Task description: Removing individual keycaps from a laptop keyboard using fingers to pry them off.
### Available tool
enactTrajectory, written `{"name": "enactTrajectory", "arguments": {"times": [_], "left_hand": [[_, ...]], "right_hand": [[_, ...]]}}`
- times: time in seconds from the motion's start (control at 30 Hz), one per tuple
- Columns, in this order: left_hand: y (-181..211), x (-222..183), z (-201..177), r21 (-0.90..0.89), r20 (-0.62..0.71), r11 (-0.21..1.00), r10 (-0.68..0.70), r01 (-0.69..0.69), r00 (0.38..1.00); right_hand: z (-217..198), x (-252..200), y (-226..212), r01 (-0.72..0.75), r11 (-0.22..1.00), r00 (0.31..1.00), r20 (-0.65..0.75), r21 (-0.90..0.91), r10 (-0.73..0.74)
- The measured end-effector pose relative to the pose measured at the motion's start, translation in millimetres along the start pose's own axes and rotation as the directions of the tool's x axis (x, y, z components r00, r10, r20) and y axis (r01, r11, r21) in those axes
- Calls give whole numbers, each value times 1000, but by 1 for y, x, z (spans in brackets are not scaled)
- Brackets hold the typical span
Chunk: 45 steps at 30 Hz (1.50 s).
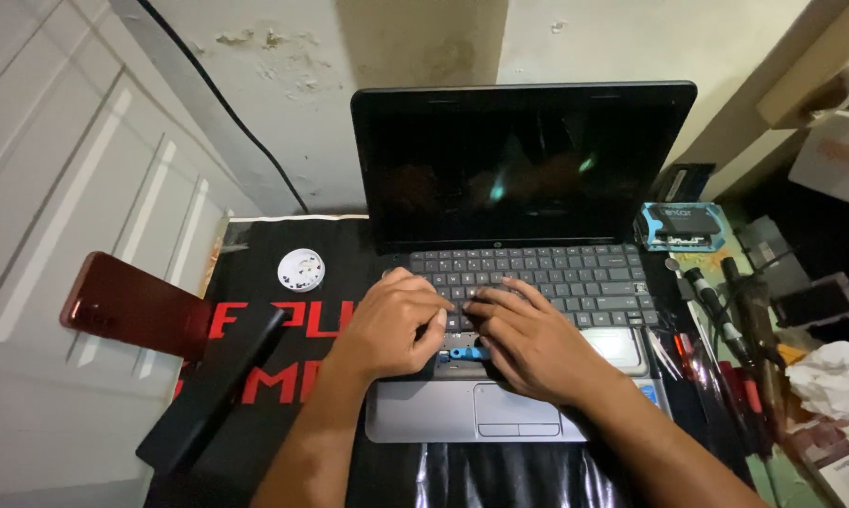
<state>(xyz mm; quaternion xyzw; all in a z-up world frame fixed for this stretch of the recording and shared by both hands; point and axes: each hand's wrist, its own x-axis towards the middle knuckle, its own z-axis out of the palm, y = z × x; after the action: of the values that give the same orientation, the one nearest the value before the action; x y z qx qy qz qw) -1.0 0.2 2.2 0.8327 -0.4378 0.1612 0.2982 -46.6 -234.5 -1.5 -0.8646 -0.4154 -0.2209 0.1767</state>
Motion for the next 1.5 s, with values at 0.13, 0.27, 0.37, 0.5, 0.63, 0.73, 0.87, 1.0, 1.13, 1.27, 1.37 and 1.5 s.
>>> {"name": "enactTrajectory", "arguments": {"times": [0.13,0.27,0.37,0.5,0.63,0.73,0.87,1.0,1.13,1.27,1.37,1.5], "left_hand": [[2,3,-2,-44,27,999,-19,20,999],[4,3,-1,-31,6,999,-16,16,1000],[5,3,-3,-27,5,999,-19,19,1000],[7,5,-5,-52,14,998,-34,35,999],[9,6,-7,-53,16,998,-37,38,999],[8,5,-6,-55,28,998,-42,43,999],[7,5,-5,-56,19,998,-29,30,999],[7,3,-4,-71,1,997,-33,33,999],[3,1,-3,-43,-4,999,-13,13,1000],[2,2,-3,-50,0,999,-10,10,1000],[3,0,-1,-63,2,998,-17,17,1000],[3,1,-1,-54,8,998,-11,12,1000]], "right_hand": [[0,-1,1,-14,1000,1000,24,-1,14],[-2,1,-1,-29,1000,999,41,-8,29],[-1,2,-2,-31,999,998,49,-6,32],[4,-1,2,-23,1000,998,57,-17,24],[-1,2,-1,-20,1000,999,38,-16,21],[-1,2,-1,-37,999,998,48,-10,38],[-1,0,0,-34,999,998,54,4,34],[-2,1,0,-26,999,999,22,24,26],[-11,0,8,-61,998,998,-12,31,62],[-13,-9,25,-202,977,975,-79,68,207],[-13,-13,32,-229,972,967,-104,58,234],[-13,-9,22,-211,971,977,-16,115,215]]}}
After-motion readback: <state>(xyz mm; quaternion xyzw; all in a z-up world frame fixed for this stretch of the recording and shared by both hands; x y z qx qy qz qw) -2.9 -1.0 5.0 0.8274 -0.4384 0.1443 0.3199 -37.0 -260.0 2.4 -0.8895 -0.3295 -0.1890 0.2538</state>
